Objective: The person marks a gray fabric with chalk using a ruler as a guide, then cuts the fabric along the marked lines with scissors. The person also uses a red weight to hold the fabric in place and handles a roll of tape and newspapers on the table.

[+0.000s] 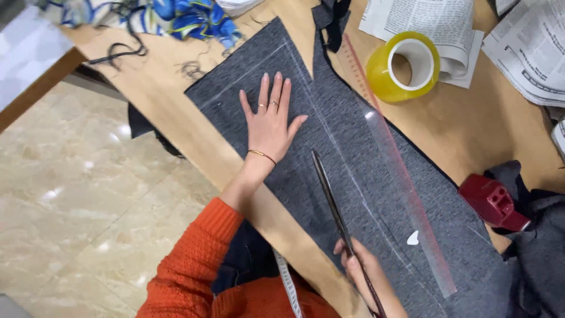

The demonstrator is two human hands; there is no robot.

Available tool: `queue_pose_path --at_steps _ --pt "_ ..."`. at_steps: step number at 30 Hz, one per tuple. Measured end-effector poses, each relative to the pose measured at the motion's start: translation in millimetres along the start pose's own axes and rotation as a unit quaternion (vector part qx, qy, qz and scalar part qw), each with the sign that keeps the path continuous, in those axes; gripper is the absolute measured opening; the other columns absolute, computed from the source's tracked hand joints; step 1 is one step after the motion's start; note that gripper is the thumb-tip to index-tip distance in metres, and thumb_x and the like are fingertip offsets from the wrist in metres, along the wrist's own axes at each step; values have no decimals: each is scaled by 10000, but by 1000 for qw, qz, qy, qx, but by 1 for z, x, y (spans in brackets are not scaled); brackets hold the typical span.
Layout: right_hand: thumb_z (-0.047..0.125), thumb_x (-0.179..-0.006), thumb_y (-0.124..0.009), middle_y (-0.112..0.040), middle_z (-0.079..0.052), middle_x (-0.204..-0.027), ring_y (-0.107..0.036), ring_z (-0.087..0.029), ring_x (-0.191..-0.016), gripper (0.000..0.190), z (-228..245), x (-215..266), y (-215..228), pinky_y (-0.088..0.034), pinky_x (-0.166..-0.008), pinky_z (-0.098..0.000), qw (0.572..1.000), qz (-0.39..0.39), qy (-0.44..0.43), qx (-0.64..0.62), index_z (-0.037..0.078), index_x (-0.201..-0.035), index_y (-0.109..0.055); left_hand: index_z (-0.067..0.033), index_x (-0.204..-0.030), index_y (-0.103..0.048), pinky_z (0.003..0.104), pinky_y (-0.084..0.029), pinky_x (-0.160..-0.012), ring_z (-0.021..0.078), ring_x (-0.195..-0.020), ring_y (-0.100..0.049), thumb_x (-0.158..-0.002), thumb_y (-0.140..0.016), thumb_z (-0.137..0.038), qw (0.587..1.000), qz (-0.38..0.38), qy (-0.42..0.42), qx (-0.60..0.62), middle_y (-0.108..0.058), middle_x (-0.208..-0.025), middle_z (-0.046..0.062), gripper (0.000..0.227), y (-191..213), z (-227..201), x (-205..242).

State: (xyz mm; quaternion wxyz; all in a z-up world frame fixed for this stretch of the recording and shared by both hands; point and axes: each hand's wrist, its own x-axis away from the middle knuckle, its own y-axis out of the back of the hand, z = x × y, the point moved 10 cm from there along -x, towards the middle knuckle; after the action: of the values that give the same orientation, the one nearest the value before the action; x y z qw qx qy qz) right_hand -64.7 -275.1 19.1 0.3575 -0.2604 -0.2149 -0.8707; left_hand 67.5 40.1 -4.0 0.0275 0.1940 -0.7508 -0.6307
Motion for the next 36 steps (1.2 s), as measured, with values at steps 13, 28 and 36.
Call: queue_pose_path --at_steps 13,28,36 --pt "443 -998 -427 -569 57 -924 -495 -94 -823 462 81 -34 -176 -404 -824 -230 999 -1 -4 -38 211 -1329 -650 -160 -1625 -387 748 -234 -1128 337 -1559 -235 -1074 -495 -569 991 -12 -133 -15 -283 -1692 88 694 36 156 -22" --pt "700 -870 -269 -392 -22 -745 -286 -85 -554 833 180 -126 -352 -277 -491 -234 888 -156 -143 -409 131 -1424 -521 -151 -1097 -737 387 -481 -650 185 -733 -617 -1001 -600 -317 882 308 -108 339 -701 -867 -20 236 29 238 -64" --pt "652 -911 -363 -383 -18 -755 -316 -82 -567 717 223 -181 -365 -290 -519 -236 831 -241 -88 -494 106 -1344 -529 -142 -1046 -710 416 -468 -754 256 -867 -684 -1005 -480 -518 822 481 -124 277 -747 -891 24 442 11 219 -55"
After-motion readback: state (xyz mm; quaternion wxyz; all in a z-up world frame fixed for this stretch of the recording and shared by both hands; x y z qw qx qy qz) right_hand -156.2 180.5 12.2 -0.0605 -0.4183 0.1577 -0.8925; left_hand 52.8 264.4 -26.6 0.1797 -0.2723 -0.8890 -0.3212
